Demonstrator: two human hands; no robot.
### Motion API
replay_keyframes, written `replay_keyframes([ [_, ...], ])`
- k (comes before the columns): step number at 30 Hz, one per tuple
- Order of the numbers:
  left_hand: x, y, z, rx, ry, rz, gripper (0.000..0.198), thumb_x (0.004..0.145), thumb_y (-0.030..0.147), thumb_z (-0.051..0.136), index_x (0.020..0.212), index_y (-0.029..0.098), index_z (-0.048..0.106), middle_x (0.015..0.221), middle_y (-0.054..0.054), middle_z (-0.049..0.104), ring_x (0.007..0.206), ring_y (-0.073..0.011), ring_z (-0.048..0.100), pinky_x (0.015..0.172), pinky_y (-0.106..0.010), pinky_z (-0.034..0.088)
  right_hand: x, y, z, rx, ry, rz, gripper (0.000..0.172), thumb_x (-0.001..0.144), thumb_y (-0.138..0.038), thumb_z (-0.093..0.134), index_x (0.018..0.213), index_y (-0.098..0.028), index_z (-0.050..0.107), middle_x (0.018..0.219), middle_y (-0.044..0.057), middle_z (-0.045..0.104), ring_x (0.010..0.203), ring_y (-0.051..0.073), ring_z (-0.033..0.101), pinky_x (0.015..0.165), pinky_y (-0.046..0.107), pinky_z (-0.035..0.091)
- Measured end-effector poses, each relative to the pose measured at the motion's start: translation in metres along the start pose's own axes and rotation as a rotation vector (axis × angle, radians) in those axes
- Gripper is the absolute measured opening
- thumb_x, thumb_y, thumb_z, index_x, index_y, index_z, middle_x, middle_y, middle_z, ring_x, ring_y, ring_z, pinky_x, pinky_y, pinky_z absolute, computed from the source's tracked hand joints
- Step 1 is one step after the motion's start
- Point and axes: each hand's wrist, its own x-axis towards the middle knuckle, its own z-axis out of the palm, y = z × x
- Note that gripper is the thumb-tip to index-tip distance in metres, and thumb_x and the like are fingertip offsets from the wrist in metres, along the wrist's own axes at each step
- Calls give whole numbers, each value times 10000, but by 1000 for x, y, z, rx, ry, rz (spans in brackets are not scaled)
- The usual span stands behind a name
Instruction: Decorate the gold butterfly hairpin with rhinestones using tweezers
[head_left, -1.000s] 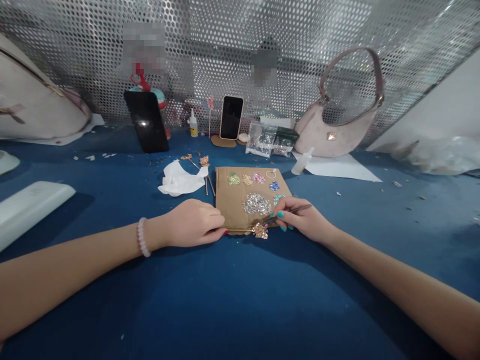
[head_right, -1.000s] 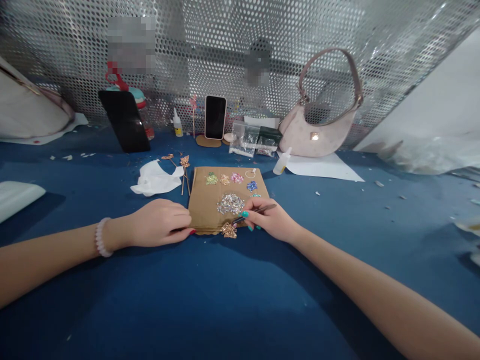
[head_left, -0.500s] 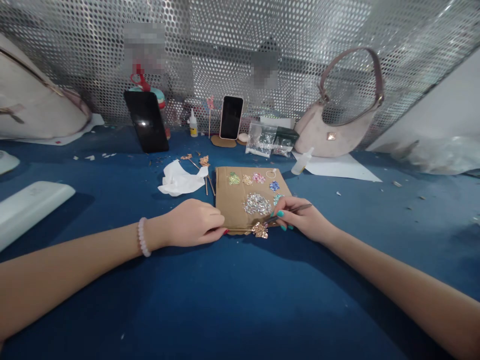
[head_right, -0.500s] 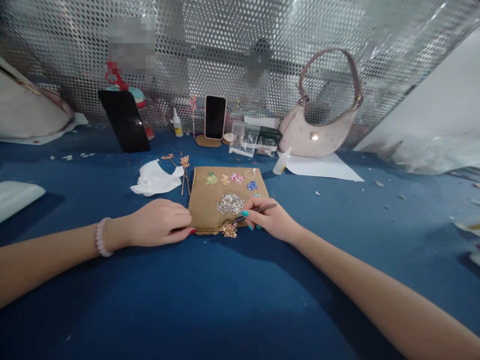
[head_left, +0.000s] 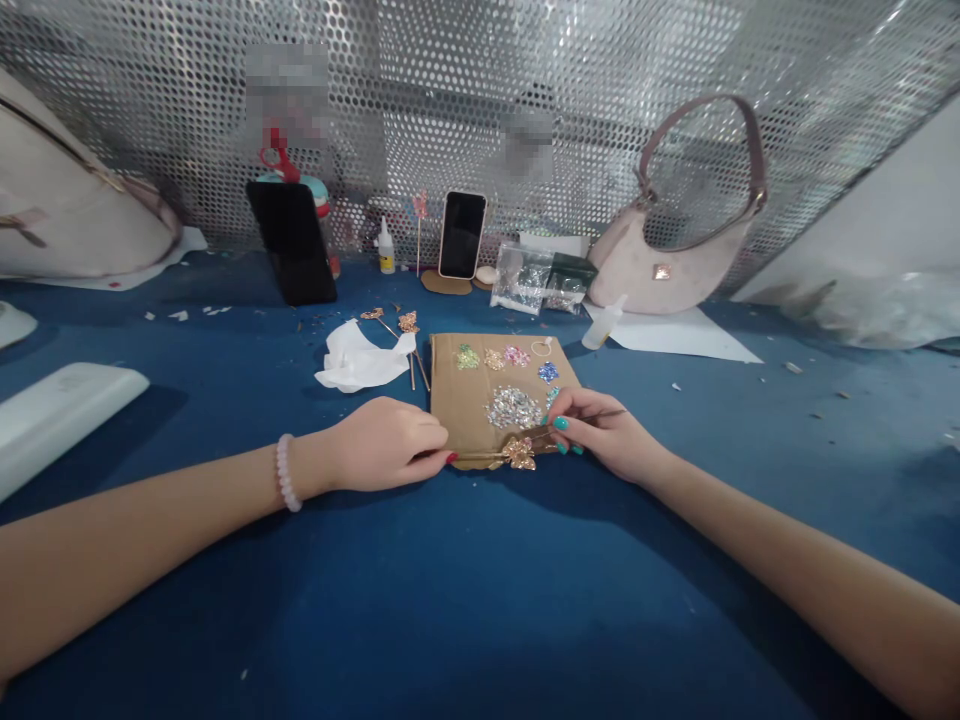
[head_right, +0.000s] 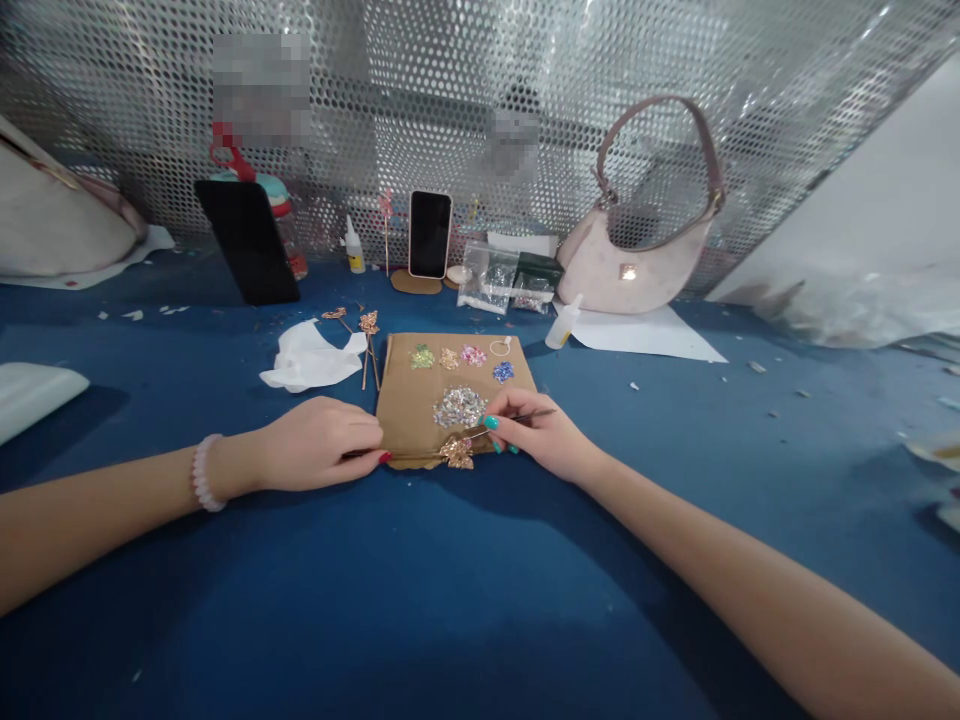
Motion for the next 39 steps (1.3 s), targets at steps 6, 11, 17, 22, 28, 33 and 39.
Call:
replay_keyframes([
  [6, 0, 0, 0, -10, -16, -5, 324, 914, 273, 363, 621, 167, 450, 585, 15, 503, 527, -113, 469, 504, -262, 296, 0, 2, -1, 20, 1, -6, 177, 803, -350, 590, 745, -184, 573, 551, -32, 541, 498, 81, 478, 456, 224, 347],
  [11, 0, 0, 1, -13, -26, -8, 322, 915, 276, 361, 623, 168, 441, 587, 16, 498, 533, -113, 464, 512, -260, 293, 0, 3, -1, 57, -12, -10, 140, 798, -318, 599, 763, -184, 579, 566, -34, 546, 507, 80, 489, 464, 222, 348],
  [17, 0, 0, 0, -17, -28, -15, 325, 914, 271, 356, 618, 167, 443, 582, 16, 494, 526, -112, 456, 509, -260, 287, 0, 5, -2, 68, -35, -25, 100, 788, -281, 604, 773, -186, 581, 605, -26, 555, 528, 83, 495, 480, 224, 353],
  [22, 0, 0, 0, -19, -26, -11, 325, 913, 268, 357, 618, 167, 451, 583, 15, 497, 526, -113, 457, 510, -262, 290, 0, 6, -4, 57, -55, -45, 67, 773, -251, 605, 775, -188, 584, 634, -22, 555, 550, 85, 498, 513, 230, 369],
  [28, 0, -1, 1, -23, -17, -1, 324, 915, 270, 361, 620, 168, 446, 582, 16, 495, 525, -113, 456, 510, -262, 289, 1, 3, -4, 25, -49, -12, 60, 728, -221, 621, 750, -179, 585, 670, -9, 569, 564, 92, 502, 520, 232, 377],
  [33, -1, -2, 2, -18, -16, -6, 316, 913, 273, 365, 625, 168, 441, 587, 14, 499, 528, -113, 459, 511, -259, 287, 1, 1, -4, 7, -58, -18, 41, 730, -207, 602, 757, -181, 587, 677, -9, 564, 567, 95, 500, 524, 234, 380],
  [39, -1, -2, 1, -14, -16, -12, 318, 914, 269, 365, 625, 166, 447, 585, 15, 500, 525, -110, 463, 509, -259, 291, 1, 1, -4, 7, -46, 9, 58, 722, -226, 613, 737, -180, 579, 675, -4, 562, 571, 102, 508, 531, 236, 381],
])
